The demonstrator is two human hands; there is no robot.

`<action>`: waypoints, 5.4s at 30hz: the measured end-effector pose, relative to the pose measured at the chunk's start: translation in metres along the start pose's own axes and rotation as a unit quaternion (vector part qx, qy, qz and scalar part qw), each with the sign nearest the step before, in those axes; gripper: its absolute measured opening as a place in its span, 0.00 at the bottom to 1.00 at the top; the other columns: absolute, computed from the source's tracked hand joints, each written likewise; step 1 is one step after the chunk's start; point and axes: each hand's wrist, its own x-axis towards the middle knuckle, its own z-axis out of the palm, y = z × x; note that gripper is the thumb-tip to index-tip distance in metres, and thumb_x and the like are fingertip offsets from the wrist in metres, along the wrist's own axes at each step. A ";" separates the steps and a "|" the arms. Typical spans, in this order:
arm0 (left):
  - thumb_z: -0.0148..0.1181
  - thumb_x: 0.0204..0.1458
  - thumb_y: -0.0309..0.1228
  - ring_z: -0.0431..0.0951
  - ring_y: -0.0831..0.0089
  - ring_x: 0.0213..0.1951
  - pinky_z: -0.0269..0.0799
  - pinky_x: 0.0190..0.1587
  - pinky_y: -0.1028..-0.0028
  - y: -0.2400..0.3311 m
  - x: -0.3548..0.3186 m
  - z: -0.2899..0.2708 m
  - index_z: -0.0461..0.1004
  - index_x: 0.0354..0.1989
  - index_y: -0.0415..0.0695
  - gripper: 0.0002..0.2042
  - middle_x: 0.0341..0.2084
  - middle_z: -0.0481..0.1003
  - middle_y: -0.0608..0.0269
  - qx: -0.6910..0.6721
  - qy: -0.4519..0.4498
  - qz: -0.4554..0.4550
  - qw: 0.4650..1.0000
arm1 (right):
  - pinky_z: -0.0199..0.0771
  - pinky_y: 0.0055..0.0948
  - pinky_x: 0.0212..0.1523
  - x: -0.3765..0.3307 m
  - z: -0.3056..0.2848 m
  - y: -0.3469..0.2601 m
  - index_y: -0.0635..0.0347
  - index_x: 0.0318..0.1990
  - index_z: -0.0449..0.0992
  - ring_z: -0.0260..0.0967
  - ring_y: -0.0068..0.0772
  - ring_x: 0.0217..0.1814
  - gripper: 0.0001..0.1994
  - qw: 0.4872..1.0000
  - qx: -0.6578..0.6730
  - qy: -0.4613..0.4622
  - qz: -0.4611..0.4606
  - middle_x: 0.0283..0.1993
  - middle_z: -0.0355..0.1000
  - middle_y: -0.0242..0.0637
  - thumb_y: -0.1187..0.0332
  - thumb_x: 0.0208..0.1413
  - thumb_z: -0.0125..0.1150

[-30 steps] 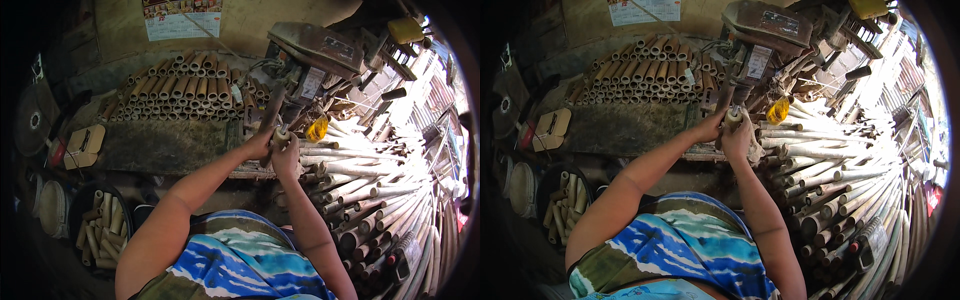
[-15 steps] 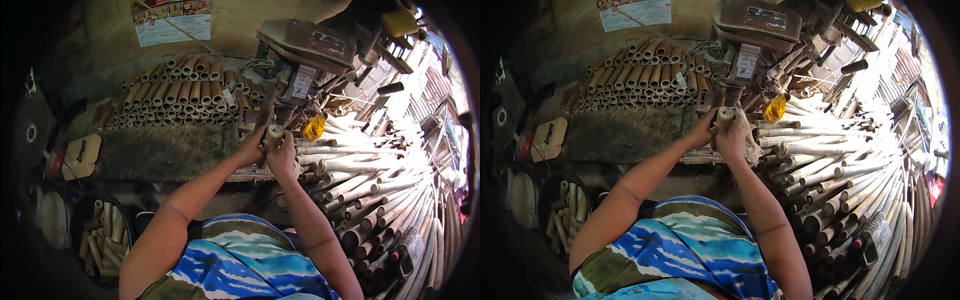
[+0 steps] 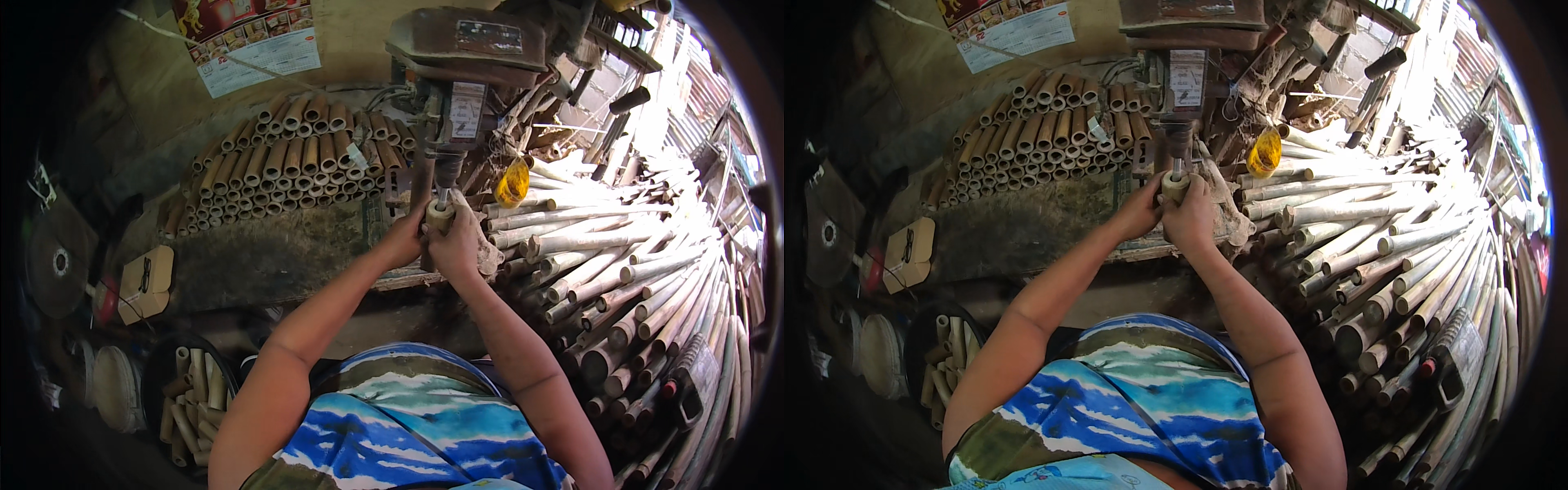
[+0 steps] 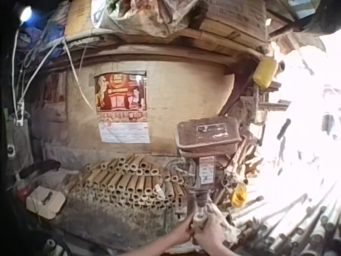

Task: The person uses a drill press to bore holes into short wooden cylinders. They position each cylinder under the drill bit, operate the machine, then remove the piece and inspect it with a thin stick before placing it aside. The process is repeated for multiple cylinders.

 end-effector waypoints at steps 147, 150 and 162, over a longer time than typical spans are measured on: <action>0.64 0.46 0.35 0.76 0.54 0.50 0.71 0.60 0.49 -0.085 -0.137 0.044 0.66 0.52 0.42 0.24 0.47 0.73 0.55 -0.674 0.243 -0.290 0.634 | 0.76 0.46 0.49 -0.059 -0.002 0.147 0.59 0.46 0.80 0.77 0.57 0.48 0.13 0.967 -0.175 -0.157 0.095 0.40 0.80 0.52 0.62 0.57 0.63; 0.62 0.48 0.37 0.77 0.56 0.47 0.74 0.55 0.45 -0.090 -0.138 0.037 0.65 0.52 0.43 0.23 0.43 0.72 0.53 -0.695 0.273 -0.269 0.609 | 0.76 0.49 0.51 -0.036 0.025 0.159 0.58 0.48 0.79 0.76 0.59 0.50 0.17 0.948 -0.228 -0.178 0.132 0.43 0.79 0.56 0.58 0.56 0.65; 0.57 0.59 0.57 0.79 0.63 0.35 0.81 0.42 0.59 -0.112 -0.139 0.009 0.69 0.49 0.43 0.27 0.34 0.75 0.56 -0.707 0.222 -0.226 0.632 | 0.80 0.38 0.39 -0.021 0.059 0.220 0.58 0.45 0.75 0.79 0.42 0.39 0.12 0.882 -0.142 -0.325 0.311 0.40 0.79 0.44 0.60 0.61 0.61</action>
